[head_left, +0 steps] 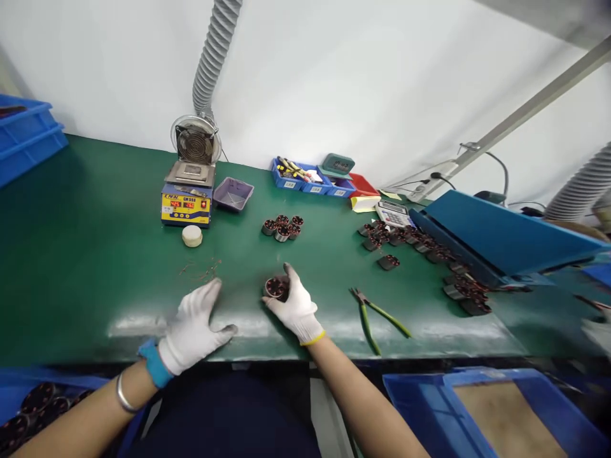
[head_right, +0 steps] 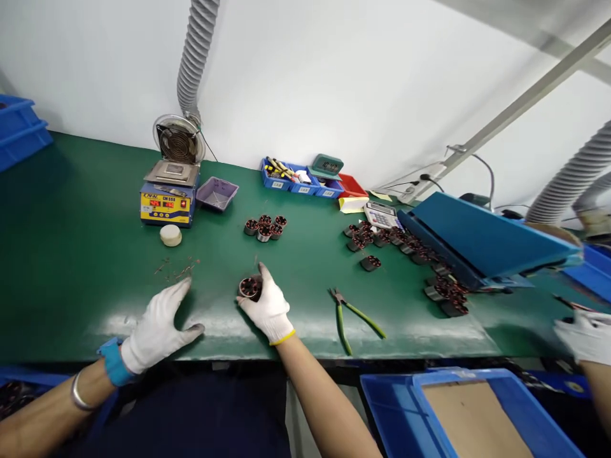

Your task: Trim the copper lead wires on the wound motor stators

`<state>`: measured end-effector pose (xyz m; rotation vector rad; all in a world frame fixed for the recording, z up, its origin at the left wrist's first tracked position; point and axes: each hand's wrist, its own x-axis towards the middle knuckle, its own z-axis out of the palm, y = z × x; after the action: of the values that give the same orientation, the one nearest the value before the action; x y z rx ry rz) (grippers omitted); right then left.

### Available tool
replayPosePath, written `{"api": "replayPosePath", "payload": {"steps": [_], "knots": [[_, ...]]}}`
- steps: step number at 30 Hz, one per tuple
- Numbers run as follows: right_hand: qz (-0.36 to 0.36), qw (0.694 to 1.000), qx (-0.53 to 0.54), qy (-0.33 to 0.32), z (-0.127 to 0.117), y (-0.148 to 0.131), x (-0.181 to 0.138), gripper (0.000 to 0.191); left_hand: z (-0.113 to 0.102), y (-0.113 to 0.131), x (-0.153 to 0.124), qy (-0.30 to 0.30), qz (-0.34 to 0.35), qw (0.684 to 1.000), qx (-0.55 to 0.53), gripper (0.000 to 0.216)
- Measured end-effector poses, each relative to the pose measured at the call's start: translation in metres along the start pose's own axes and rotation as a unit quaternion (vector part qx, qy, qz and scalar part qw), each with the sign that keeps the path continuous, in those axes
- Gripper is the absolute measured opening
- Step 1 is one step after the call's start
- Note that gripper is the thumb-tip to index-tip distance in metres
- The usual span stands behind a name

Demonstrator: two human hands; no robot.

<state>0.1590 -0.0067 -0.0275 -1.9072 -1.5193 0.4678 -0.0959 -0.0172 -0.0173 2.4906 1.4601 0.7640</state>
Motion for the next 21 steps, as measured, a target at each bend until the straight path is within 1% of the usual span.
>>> {"api": "replayPosePath", "payload": {"steps": [2,4,5,7,10,13,15,16,17,19,20,21], "knots": [[-0.031,0.997,0.059,-0.046,-0.002,-0.004,-0.016,0.097,0.007,0.020,0.007,-0.058,-0.009,0.998,-0.039,0.093],[-0.046,0.986,0.138,-0.085,-0.004,-0.006,-0.022,0.088,0.017,0.041,0.019,-0.093,-0.045,0.992,-0.070,0.108],[-0.049,0.978,0.175,-0.100,-0.005,-0.007,-0.022,0.081,0.022,0.049,0.025,-0.096,-0.067,0.989,-0.089,0.112],[-0.049,0.963,0.234,-0.121,-0.004,-0.009,-0.019,0.070,0.032,0.061,0.038,-0.090,-0.098,0.979,-0.154,0.109],[-0.039,0.947,0.289,-0.133,0.000,-0.015,-0.012,0.064,0.040,0.066,0.047,-0.084,-0.104,0.964,-0.231,0.106],[-0.020,0.921,0.354,-0.159,-0.006,-0.024,-0.010,0.061,0.041,0.063,0.049,-0.090,-0.095,0.965,-0.228,0.110],[-0.031,0.904,0.379,-0.193,-0.018,-0.028,-0.017,0.057,0.041,0.061,0.050,-0.095,-0.086,0.967,-0.222,0.109],[-0.062,0.902,0.374,-0.205,-0.026,-0.029,-0.023,0.055,0.041,0.060,0.051,-0.097,-0.081,0.967,-0.220,0.109],[-0.108,0.907,0.350,-0.208,-0.034,-0.030,-0.030,0.053,0.041,0.059,0.052,-0.100,-0.077,0.968,-0.217,0.107],[-0.232,0.923,0.249,-0.179,-0.050,-0.029,-0.043,0.051,0.043,0.059,0.055,-0.104,-0.070,0.969,-0.213,0.103],[-0.300,0.921,0.190,-0.160,-0.056,-0.029,-0.048,0.051,0.044,0.059,0.056,-0.107,-0.067,0.970,-0.209,0.100],[-0.361,0.910,0.138,-0.148,-0.061,-0.028,-0.051,0.050,0.045,0.060,0.057,-0.111,-0.060,0.971,-0.201,0.096]]}}
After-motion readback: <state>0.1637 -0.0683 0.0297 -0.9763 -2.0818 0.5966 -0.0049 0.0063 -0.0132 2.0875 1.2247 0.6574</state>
